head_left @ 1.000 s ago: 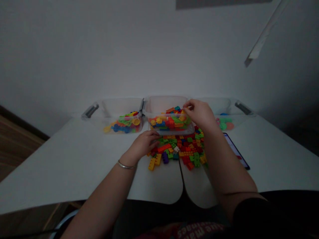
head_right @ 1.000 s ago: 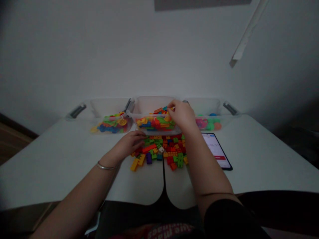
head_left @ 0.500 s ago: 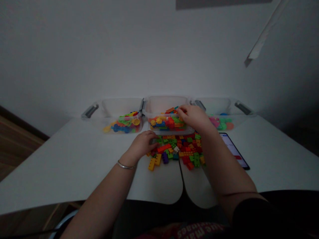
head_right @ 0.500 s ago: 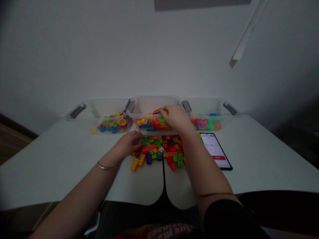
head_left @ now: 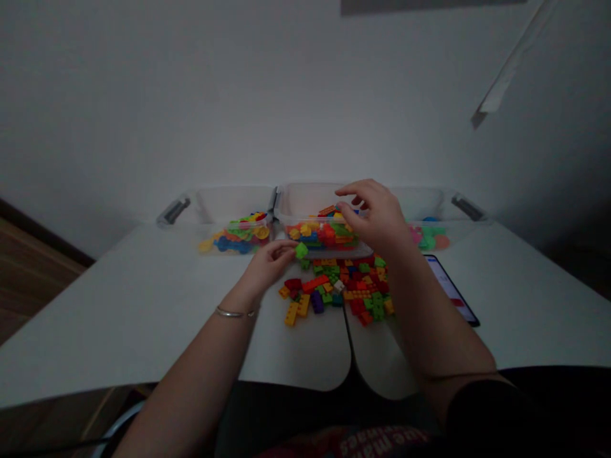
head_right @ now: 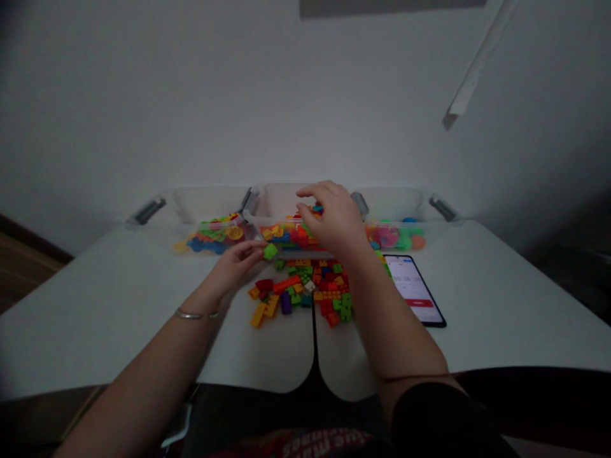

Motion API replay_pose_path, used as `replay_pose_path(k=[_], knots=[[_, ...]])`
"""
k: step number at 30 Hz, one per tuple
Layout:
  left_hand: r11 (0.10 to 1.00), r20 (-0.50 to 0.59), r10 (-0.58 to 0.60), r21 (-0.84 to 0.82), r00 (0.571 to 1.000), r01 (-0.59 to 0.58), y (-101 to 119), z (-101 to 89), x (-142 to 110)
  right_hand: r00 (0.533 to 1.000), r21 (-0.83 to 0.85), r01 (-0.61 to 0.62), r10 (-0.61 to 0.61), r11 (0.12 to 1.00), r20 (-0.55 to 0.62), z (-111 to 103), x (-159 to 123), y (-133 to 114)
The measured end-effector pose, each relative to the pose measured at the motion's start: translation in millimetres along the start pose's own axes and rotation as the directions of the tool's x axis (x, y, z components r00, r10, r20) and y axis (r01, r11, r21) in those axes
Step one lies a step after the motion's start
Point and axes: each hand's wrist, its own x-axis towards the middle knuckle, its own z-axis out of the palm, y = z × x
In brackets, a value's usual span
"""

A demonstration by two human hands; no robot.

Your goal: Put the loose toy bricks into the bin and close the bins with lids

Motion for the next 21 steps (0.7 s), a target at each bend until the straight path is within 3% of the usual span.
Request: replay_pose_path(k=[6, 12, 21], knots=[[0.959, -0.103, -0.076, -0.281, 0.992, 0.045, 9.3, -2.8, 1.4, 0.970, 0.105, 0.133, -0.152, 0.986, 0.192, 16.2, -5.6, -13.9], [0.925, -0.102, -0.087, -0.379, 0.991, 0.042, 14.8, 1.5, 0.3, 0.922, 0.175, 0.163, -0.213, 0.971, 0.325, 35.9, -13.7, -27.2], [0.883, -0.053, -0.070, -0.467, 0.996, 0.038, 11.7, 4.0, 0.6, 0.925, 0.173, 0.139, -0.190, 0.975, 0.329, 44.1, -19.9, -35.8]])
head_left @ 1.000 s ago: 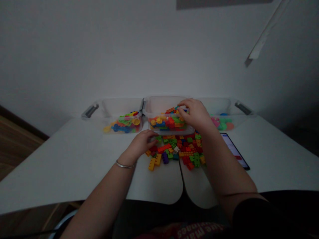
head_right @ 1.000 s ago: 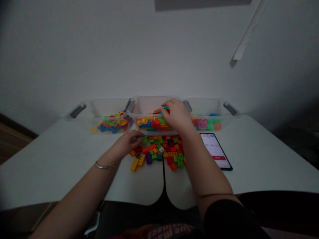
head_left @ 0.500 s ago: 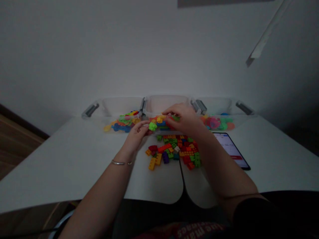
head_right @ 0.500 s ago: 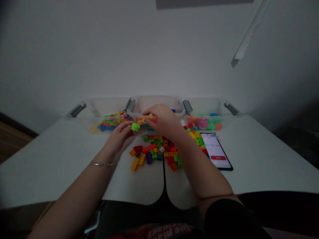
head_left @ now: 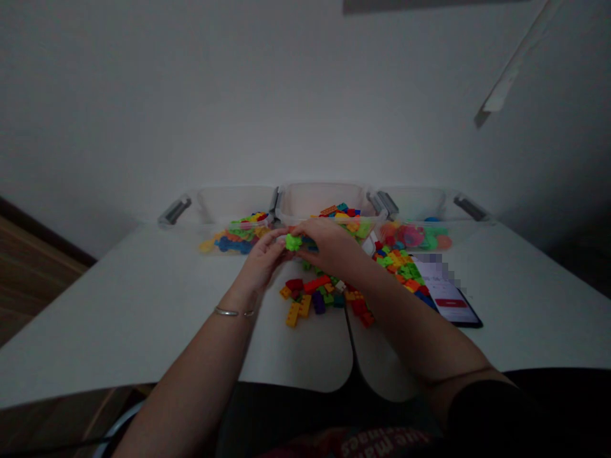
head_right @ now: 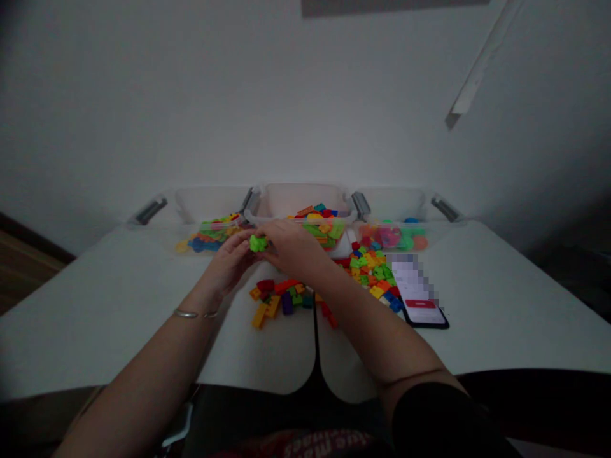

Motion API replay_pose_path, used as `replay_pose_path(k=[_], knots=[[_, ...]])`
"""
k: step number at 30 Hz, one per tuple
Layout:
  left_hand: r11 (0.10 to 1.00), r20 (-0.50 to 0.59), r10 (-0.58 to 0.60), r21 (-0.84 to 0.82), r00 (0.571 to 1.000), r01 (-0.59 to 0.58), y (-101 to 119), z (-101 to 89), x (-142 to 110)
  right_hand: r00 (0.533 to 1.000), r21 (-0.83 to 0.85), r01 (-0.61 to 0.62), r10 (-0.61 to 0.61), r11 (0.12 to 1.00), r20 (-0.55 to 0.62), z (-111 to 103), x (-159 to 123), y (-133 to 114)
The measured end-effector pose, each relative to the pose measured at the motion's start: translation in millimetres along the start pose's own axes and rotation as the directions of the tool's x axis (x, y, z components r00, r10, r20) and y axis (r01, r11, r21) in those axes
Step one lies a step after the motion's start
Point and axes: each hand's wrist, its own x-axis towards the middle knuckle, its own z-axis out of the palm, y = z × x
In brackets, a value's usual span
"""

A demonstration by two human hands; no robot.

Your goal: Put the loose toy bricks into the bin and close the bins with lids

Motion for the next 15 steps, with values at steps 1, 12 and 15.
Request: replay_pose_path(k=[1, 12, 15], knots=[[1.000, 0.005, -0.001, -0.015, 1.000, 0.001, 0.0, 0.3, 0.0, 1.000, 0.002, 0.000, 0.000, 1.000, -0.003, 0.3, -0.1, 0.0], [0.997, 0.098, -0.063, -0.043, 0.993, 0.067, -1.5, 5.2, -2.1, 0.997, -0.019, -0.035, 0.036, 0.999, 0.072, -1.3, 0.5, 1.8], [0.992, 0.136, -0.120, -0.029, 0.983, 0.125, -1.3, 3.7, -3.8, 0.995, -0.009, -0.048, 0.049, 0.999, 0.085, -8.3, 0.3, 2.1]])
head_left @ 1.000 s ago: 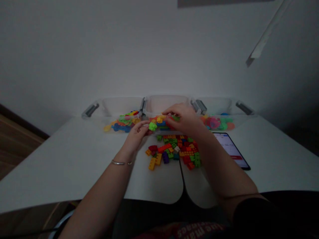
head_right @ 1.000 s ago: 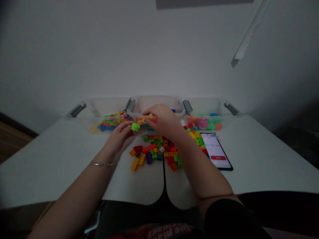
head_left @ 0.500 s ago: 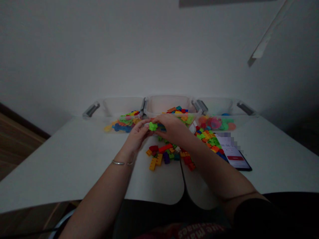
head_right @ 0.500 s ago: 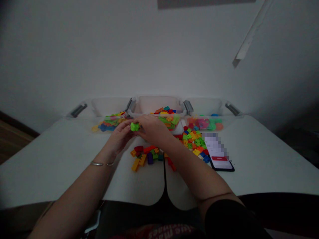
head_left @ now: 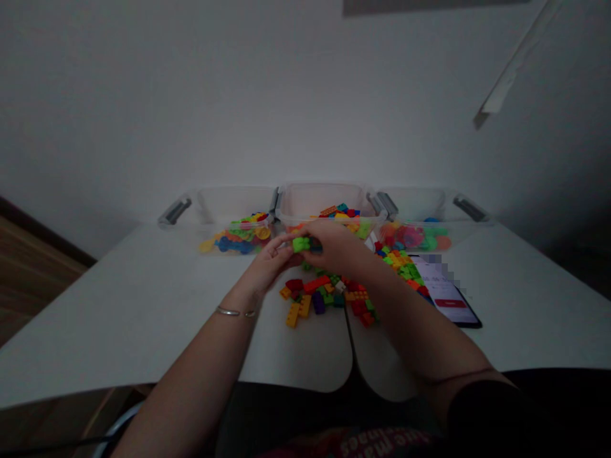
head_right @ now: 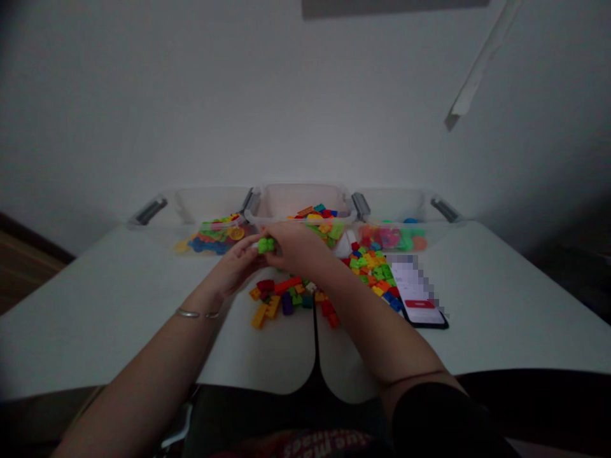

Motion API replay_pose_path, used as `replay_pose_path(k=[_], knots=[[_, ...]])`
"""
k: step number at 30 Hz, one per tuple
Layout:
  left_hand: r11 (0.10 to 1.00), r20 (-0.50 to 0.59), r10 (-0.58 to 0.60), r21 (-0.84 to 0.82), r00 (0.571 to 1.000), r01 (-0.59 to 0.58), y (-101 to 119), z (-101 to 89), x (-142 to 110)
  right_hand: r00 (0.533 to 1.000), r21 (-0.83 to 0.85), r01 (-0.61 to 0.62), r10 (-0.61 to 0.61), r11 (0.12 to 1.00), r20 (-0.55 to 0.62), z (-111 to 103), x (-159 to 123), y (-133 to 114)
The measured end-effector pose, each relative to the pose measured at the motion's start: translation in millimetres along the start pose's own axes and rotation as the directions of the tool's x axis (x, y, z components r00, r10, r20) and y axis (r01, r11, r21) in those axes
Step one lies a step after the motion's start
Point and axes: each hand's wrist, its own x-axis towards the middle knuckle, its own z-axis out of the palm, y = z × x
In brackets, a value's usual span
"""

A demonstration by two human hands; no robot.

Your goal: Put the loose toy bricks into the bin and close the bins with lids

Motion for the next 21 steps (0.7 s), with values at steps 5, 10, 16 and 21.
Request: replay_pose_path(k=[5, 10, 16, 21], knots=[[0.993, -0.027, -0.028, 0.113, 0.999, 0.031, -3.8, -6.3, 0.3, 0.993, -0.005, -0.050, 0.049, 0.999, -0.105, -23.6, -1.7, 7.9], [0.911, -0.005, 0.094, 0.403, 0.996, -0.084, -13.9, -13.4, 1.8, 0.915, 0.007, -0.268, 0.257, 0.963, -0.310, -50.3, -7.8, 21.4], [0.513, 0.247, 0.265, 0.782, 0.932, -0.353, -11.6, -20.0, 3.0, 0.861, -0.061, -0.397, 0.349, 0.916, -0.369, -59.1, -12.2, 41.7], [0.401, 0.311, 0.225, 0.834, 0.923, -0.379, -8.0, -22.7, 3.9, 0.840, -0.166, -0.503, 0.434, 0.849, -0.325, -53.7, -10.2, 57.1]])
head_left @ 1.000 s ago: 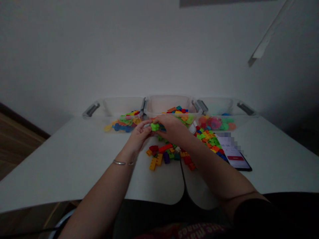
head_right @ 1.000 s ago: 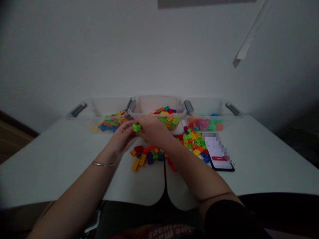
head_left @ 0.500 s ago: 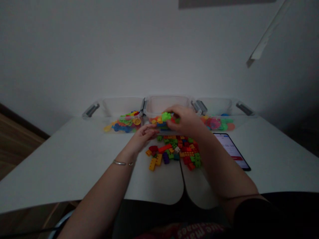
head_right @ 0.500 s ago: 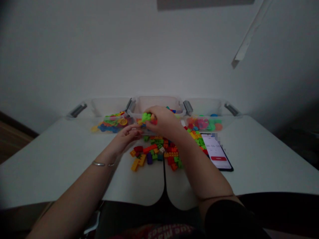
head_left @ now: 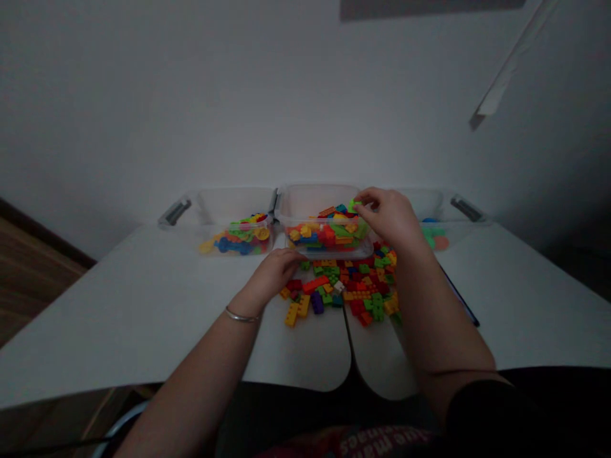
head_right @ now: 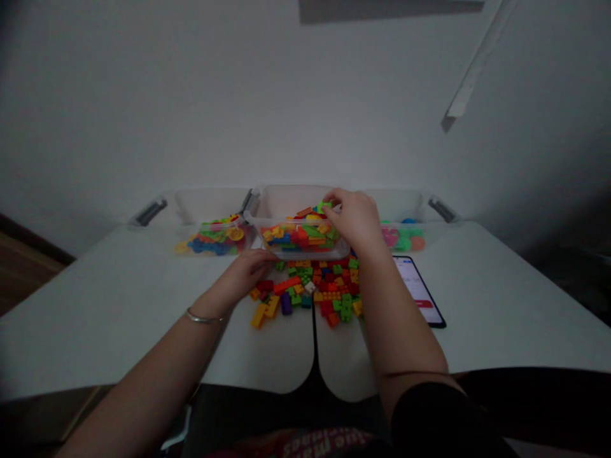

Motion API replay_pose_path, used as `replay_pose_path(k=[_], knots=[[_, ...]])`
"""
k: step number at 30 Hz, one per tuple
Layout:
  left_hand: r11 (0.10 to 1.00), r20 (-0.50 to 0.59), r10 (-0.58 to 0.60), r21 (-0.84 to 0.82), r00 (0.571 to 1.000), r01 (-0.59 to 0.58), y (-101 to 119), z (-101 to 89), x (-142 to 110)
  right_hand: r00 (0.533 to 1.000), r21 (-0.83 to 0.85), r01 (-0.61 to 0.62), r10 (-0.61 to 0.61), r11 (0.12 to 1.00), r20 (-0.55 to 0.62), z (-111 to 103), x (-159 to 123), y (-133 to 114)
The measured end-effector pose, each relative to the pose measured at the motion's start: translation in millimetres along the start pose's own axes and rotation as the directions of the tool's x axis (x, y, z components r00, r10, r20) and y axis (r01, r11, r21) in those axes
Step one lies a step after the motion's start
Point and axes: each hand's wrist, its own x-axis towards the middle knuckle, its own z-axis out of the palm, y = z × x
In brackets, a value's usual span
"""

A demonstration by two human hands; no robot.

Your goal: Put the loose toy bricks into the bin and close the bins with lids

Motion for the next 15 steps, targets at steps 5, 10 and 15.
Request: replay_pose_path(k=[5, 10, 15], knots=[[0.999, 0.006, -0.036, 0.024, 0.999, 0.036, -3.8, 1.3, -1.1, 0.998, -0.050, -0.013, 0.016, 0.999, 0.061, 10.8, 3.5, 9.0], [0.997, 0.058, -0.012, 0.080, 0.998, 0.007, -2.3, 1.2, -2.0, 0.999, -0.169, 0.005, 0.002, 0.986, 0.044, 17.4, 4.3, 8.6], [0.993, 0.078, -0.027, 0.114, 0.997, 0.018, -1.2, 2.6, -2.6, 0.998, -0.204, 0.035, -0.025, 0.978, 0.053, 19.5, 4.2, 6.7]])
